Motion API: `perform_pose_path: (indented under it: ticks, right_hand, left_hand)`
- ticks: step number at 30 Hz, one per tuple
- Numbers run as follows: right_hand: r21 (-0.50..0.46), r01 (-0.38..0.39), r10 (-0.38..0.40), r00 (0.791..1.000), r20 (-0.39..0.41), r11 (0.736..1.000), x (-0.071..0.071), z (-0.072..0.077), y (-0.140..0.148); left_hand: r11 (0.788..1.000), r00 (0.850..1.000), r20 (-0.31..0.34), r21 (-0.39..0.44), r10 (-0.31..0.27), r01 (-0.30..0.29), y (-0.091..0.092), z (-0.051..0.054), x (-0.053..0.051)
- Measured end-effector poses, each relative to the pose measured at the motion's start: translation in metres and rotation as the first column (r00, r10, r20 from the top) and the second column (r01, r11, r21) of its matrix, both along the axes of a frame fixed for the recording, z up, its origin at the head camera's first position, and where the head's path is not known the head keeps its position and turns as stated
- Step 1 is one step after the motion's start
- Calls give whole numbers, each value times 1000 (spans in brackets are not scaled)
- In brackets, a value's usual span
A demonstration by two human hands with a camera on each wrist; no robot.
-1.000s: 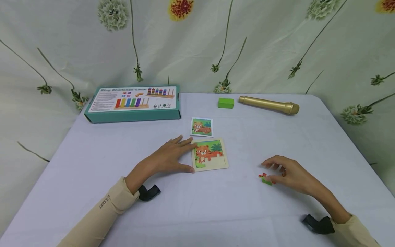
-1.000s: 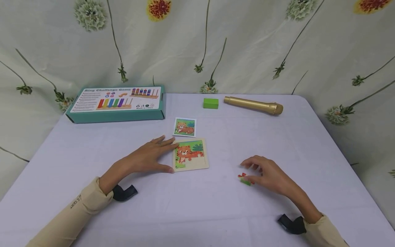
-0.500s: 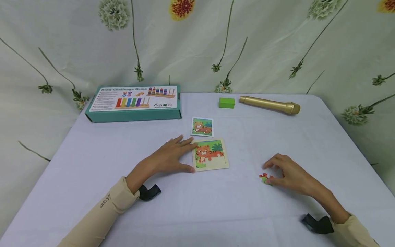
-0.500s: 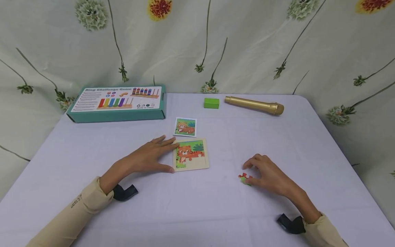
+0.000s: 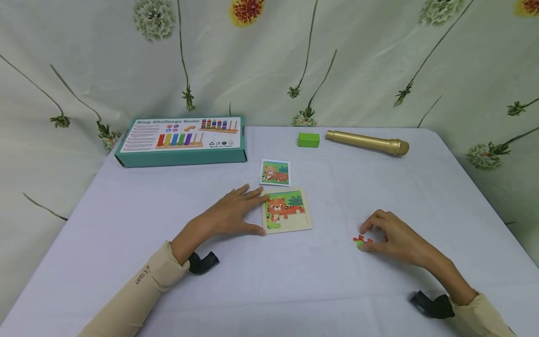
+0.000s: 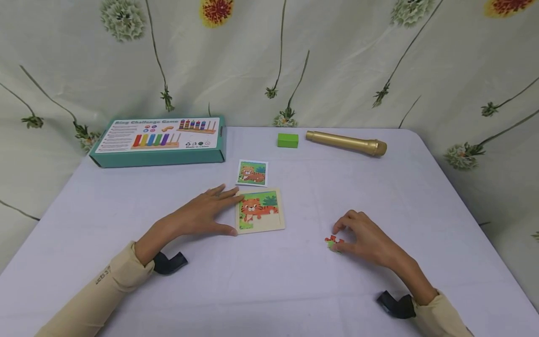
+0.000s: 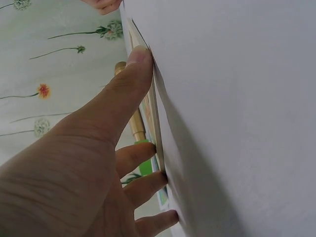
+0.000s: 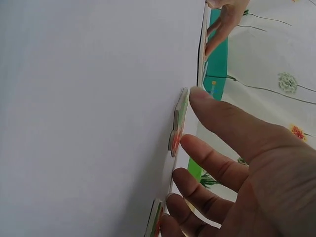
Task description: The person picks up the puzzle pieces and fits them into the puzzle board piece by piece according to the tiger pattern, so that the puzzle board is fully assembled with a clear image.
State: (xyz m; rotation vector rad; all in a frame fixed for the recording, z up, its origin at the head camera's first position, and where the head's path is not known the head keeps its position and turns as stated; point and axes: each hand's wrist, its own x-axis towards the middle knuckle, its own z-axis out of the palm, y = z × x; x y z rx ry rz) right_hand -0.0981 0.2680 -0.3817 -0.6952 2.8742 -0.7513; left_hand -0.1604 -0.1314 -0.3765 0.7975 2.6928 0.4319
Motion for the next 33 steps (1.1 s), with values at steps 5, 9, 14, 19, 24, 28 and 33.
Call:
perform_pose_path:
  ticks: [5, 9, 14, 19, 24, 28, 33]
  right_hand:
    - [18, -1, 1, 1000, -18, 1000, 1, 0, -2]
    - [18, -20, 21, 999, -38, 1000, 1, 0, -2]
    - [15, -55, 56, 998, -38, 998, 1, 0, -3]
    - [6, -99, 99, 994, -49, 995, 1, 0, -5]
    - [-16, -111, 110, 992, -57, 994, 1, 0, -9]
    - [-21, -98, 97, 993, -63, 995, 0, -1, -12]
    - [-10, -52, 52, 999, 15, 999, -3, 0, -14]
  left_hand:
    - [1000, 1000, -1, -1, 1, -1, 0, 0, 0]
    - [1000, 1000, -5, 3, -2, 2, 0, 0, 0]
    - [1000, 1000, -8, 5, -3, 4, 0, -1, 0]
    - [1000, 1000, -5, 2, 2, -2, 1, 1, 1]
    - [1000, 1000, -11, -3, -3, 3, 1, 1, 0]
    - [1000, 1000, -13, -3, -4, 4, 1, 1, 0]
    - [1000, 1000, -12, 7, -8, 8, 1, 2, 1]
